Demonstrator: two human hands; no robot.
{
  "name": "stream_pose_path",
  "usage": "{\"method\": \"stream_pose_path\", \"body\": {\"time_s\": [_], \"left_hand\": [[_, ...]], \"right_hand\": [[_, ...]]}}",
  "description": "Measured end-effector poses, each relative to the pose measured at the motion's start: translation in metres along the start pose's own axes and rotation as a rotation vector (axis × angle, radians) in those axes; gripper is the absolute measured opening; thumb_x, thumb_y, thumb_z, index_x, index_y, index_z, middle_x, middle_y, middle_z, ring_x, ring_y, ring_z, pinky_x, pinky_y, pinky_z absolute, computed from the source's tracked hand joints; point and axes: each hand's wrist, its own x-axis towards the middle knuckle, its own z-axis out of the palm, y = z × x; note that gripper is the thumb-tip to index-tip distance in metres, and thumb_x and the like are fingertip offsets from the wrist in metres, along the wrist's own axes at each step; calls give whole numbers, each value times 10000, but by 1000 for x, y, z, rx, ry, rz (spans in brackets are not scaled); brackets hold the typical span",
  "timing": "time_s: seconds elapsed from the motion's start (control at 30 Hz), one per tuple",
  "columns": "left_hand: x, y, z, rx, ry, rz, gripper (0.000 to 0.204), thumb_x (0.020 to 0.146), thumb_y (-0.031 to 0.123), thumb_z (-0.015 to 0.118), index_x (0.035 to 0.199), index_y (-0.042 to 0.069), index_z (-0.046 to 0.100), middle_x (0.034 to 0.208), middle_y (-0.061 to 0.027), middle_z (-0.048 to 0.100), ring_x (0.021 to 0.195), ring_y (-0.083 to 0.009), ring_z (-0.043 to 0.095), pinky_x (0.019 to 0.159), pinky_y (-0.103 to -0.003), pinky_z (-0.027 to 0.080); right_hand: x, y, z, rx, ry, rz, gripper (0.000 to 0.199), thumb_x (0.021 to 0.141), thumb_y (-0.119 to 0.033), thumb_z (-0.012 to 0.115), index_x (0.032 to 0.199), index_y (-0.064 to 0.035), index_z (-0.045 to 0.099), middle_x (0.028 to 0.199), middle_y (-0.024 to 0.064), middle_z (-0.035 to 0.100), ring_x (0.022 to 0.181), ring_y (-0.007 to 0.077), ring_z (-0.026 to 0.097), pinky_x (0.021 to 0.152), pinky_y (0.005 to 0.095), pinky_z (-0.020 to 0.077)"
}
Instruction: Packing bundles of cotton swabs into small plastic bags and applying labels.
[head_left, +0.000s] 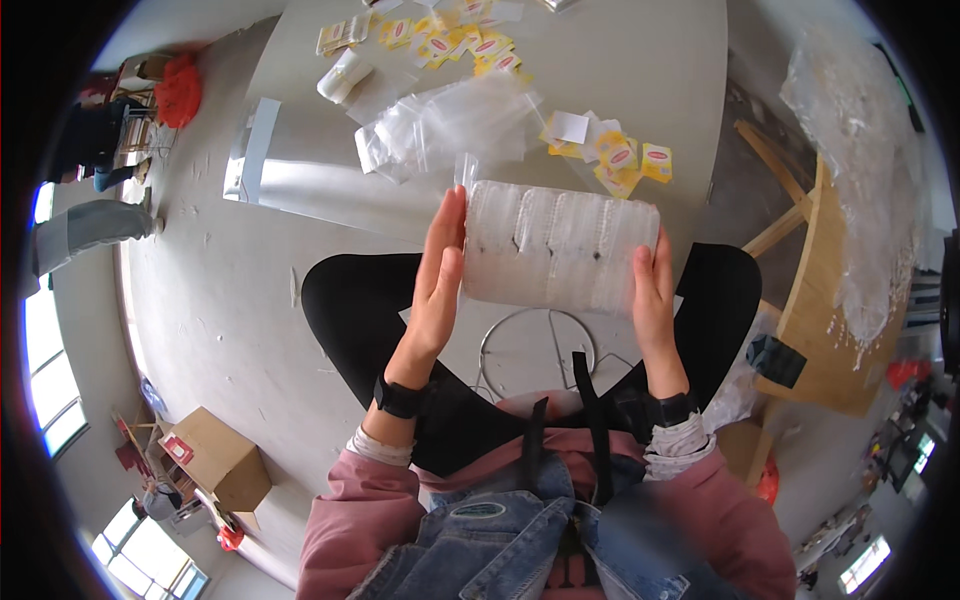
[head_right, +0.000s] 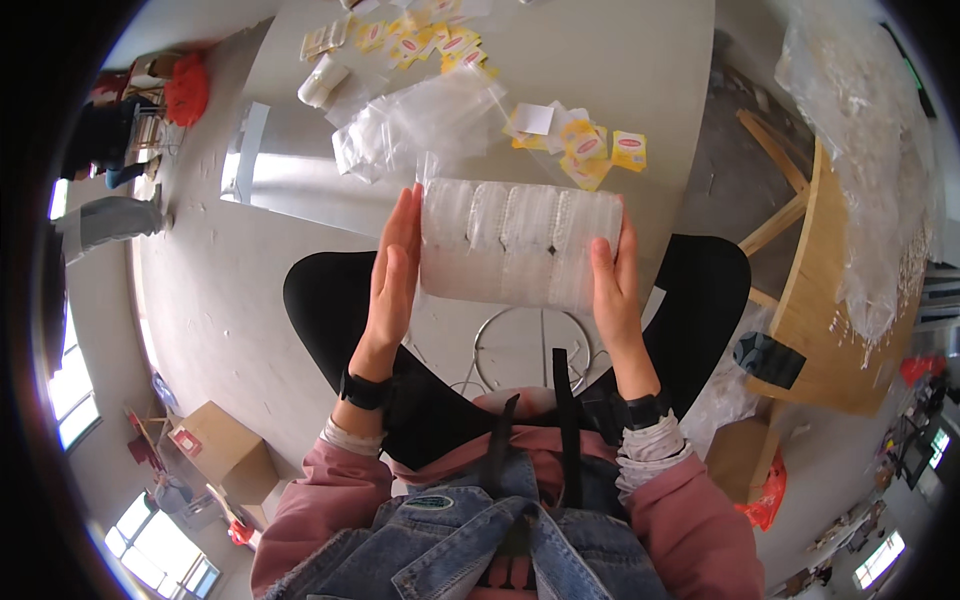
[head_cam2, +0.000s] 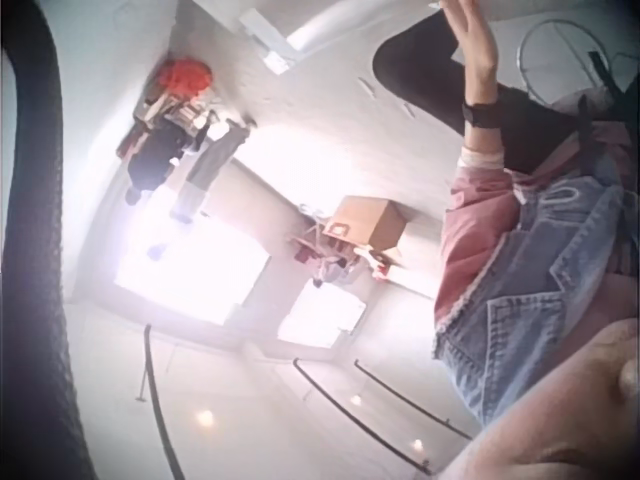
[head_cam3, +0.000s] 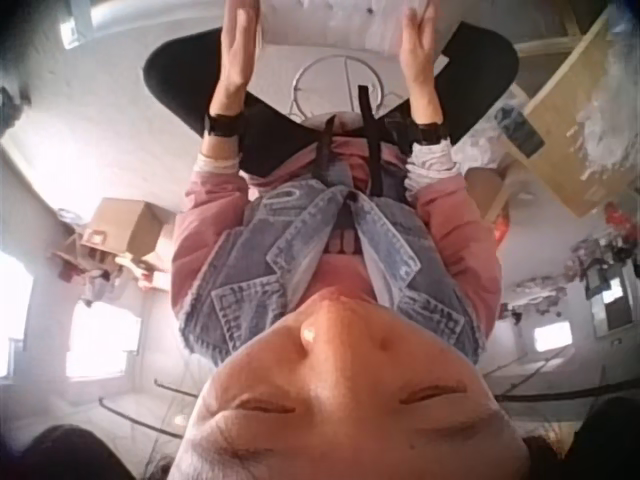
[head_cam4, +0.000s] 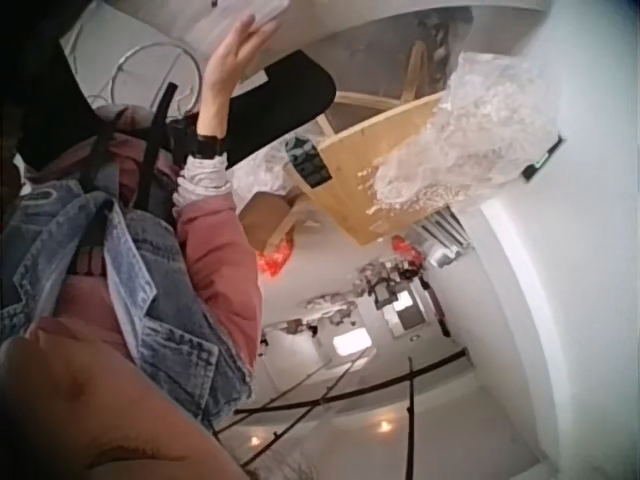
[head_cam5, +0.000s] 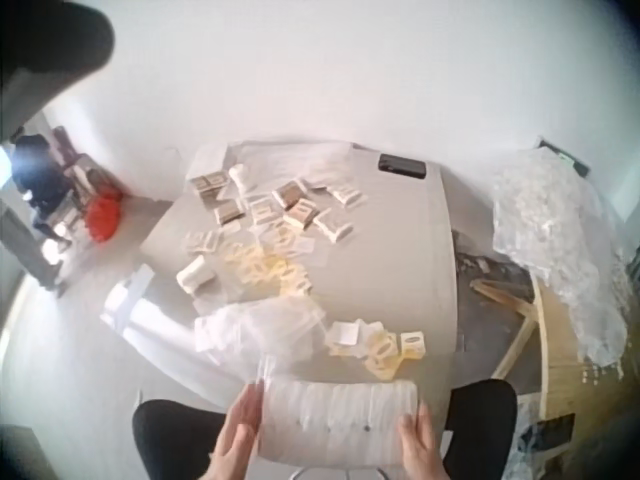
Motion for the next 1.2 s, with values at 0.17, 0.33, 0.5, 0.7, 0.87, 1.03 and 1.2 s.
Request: {"method": "stream_pose_path", "body": {"time_s": [0.17,0.33,0.5,0.7,0.87,1.03,1.2], "left_hand": [[-16,-5,-4,202,366,-100,283,943,105,644,1187,-15,565,1096,-66,625,982,-156,602,913,-290,479],[-18,-3,-3,358,261,-36,179,903,46,629,1075,-2,648,1059,-94,644,955,-187,626,869,-301,509],[-18,1,-7,442,143,34,220,877,4,614,1094,5,649,1073,-107,649,952,-212,637,840,-302,518],[-20,6,-6,480,120,57,225,881,16,614,1103,2,646,1071,-120,655,932,-224,644,825,-301,518],[-14,6,-4,497,197,-143,219,933,90,587,1118,-19,628,1011,-118,646,907,-208,627,766,-291,502],[-11,-22,-22,259,517,-200,281,959,173,594,1162,-20,607,1006,-76,649,941,-139,598,799,-293,476],[-2,-28,-36,-51,144,-560,277,934,253,650,1060,7,665,960,-16,664,870,-80,587,794,-246,452]], "right_hand": [[-2,-9,1,3,40,17,558,1053,-280,450,1495,17,284,1491,121,389,1346,182,389,1119,316,295],[-2,-11,-3,36,-5,55,576,1055,-352,432,1478,20,310,1452,115,428,1323,180,406,1113,317,296],[-4,-8,4,33,22,35,555,1054,-352,436,1460,13,339,1421,102,453,1295,173,426,1098,308,304],[-3,-8,4,56,53,55,533,1052,-351,444,1433,14,372,1381,97,487,1260,162,448,1079,296,317],[-3,-10,2,20,72,71,530,1048,-350,458,1429,10,385,1371,95,494,1243,157,458,1070,288,324],[-4,-5,1,117,108,108,525,1047,-347,462,1429,7,396,1380,91,485,1263,166,455,1075,298,332],[-4,-2,-9,127,106,126,550,1045,-371,458,1437,7,380,1383,97,483,1269,178,461,1069,312,353]]}}
